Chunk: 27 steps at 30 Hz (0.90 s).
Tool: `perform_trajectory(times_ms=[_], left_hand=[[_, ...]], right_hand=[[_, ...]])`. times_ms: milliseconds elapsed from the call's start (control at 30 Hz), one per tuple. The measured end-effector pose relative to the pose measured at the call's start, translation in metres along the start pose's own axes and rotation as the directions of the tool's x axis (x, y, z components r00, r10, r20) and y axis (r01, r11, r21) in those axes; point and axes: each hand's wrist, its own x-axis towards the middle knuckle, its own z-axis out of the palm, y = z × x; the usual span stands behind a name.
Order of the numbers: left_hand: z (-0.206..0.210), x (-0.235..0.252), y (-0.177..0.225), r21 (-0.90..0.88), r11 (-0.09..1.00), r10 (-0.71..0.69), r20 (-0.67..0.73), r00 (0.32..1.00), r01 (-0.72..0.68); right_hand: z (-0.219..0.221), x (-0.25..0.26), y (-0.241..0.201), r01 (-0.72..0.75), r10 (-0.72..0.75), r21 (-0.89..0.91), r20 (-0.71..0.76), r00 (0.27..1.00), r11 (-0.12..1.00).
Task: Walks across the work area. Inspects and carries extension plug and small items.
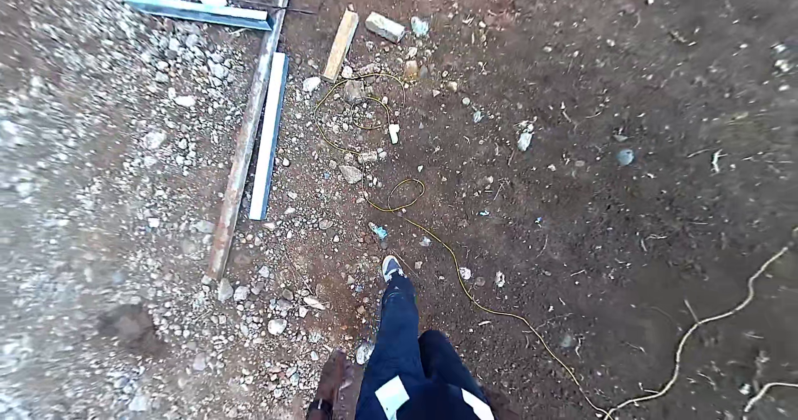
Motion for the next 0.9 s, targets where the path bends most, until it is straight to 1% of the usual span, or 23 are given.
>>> perform_trajectory(times_ms=[33, 67, 100, 133, 200, 267, 333, 367, 433, 533, 600, 667, 700, 733, 767, 800, 833, 867, 900], left_hand=[[0.005, -0.011, 0.041, -0.041, 0.999, 0.032, -0.007, 0.999, -0.032], [0.009, -0.024, 0.079, -0.088, 0.994, 0.067, -0.016, 0.998, -0.068], [0.012, -0.038, 0.112, -0.127, 0.987, 0.100, -0.027, 0.995, -0.103], [0.014, -0.050, 0.140, -0.155, 0.979, 0.128, -0.034, 0.991, -0.132], [0.019, -0.068, 0.178, -0.196, 0.967, 0.159, -0.046, 0.986, -0.165], [0.026, -0.076, 0.200, -0.212, 0.963, 0.155, -0.066, 0.986, -0.165], [0.033, -0.077, 0.209, -0.210, 0.969, 0.116, -0.077, 0.990, -0.130], [0.036, -0.077, 0.211, -0.199, 0.974, 0.090, -0.086, 0.992, -0.105], [0.047, -0.078, 0.212, -0.176, 0.983, 0.024, -0.110, 0.994, -0.043], [0.069, -0.089, 0.220, -0.217, 0.974, -0.096, -0.157, 0.983, 0.061], [0.094, -0.102, 0.228, -0.290, 0.949, -0.181, -0.177, 0.967, 0.124], [0.131, -0.117, 0.253, -0.346, 0.926, -0.230, -0.193, 0.954, 0.153], [0.148, -0.129, 0.265, -0.318, 0.934, -0.236, -0.202, 0.950, 0.165], [0.165, -0.138, 0.276, -0.230, 0.959, -0.212, -0.199, 0.957, 0.165], [0.183, -0.144, 0.293, -0.085, 0.987, -0.147, -0.176, 0.973, 0.134], [0.198, -0.152, 0.313, 0.083, 0.993, -0.070, -0.116, 0.991, 0.080], [0.213, -0.165, 0.339, 0.207, 0.978, -0.021, -0.061, 0.998, 0.033], [0.228, -0.181, 0.369, 0.246, 0.969, 0.010, -0.033, 0.999, -0.002], [0.242, -0.190, 0.393, 0.231, 0.973, 0.037, -0.030, 0.999, -0.029]], right_hand=[[-0.017, 0.020, -0.012, -0.059, 0.063, 0.113, -0.026, 0.998, 0.992], [-0.036, 0.036, -0.034, -0.118, 0.130, 0.154, -0.071, 0.989, 0.981], [-0.056, 0.048, -0.054, -0.132, 0.151, 0.139, -0.136, 0.979, 0.981], [-0.079, 0.051, -0.076, -0.107, 0.133, 0.144, -0.185, 0.974, 0.984], [-0.130, 0.050, -0.113, -0.054, 0.098, 0.176, -0.253, 0.962, 0.983], [-0.177, 0.047, -0.140, -0.037, 0.117, 0.272, -0.285, 0.951, 0.962], [-0.217, 0.056, -0.152, -0.060, 0.149, 0.311, -0.272, 0.951, 0.949], [-0.233, 0.065, -0.151, -0.077, 0.156, 0.298, -0.251, 0.955, 0.951], [-0.266, 0.086, -0.144, -0.119, 0.162, 0.211, -0.200, 0.966, 0.970], [-0.313, 0.114, -0.142, -0.154, 0.166, 0.109, -0.103, 0.981, 0.982], [-0.352, 0.127, -0.146, -0.160, 0.161, 0.039, -0.021, 0.987, 0.986], [-0.400, 0.151, -0.157, -0.132, 0.132, 0.031, -0.009, 0.991, 0.991], [-0.423, 0.159, -0.162, -0.147, 0.147, 0.025, 0.022, 0.989, 0.989], [-0.448, 0.169, -0.171, -0.184, 0.182, 0.044, 0.043, 0.982, 0.982], [-0.478, 0.179, -0.187, -0.222, 0.220, 0.132, 0.033, 0.975, 0.966], [-0.508, 0.186, -0.205, -0.256, 0.259, 0.266, 0.025, 0.966, 0.929], [-0.537, 0.192, -0.219, -0.270, 0.282, 0.394, 0.028, 0.959, 0.879], [-0.565, 0.198, -0.232, -0.261, 0.278, 0.475, 0.035, 0.960, 0.840], [-0.593, 0.206, -0.245, -0.230, 0.259, 0.513, 0.016, 0.966, 0.827]])
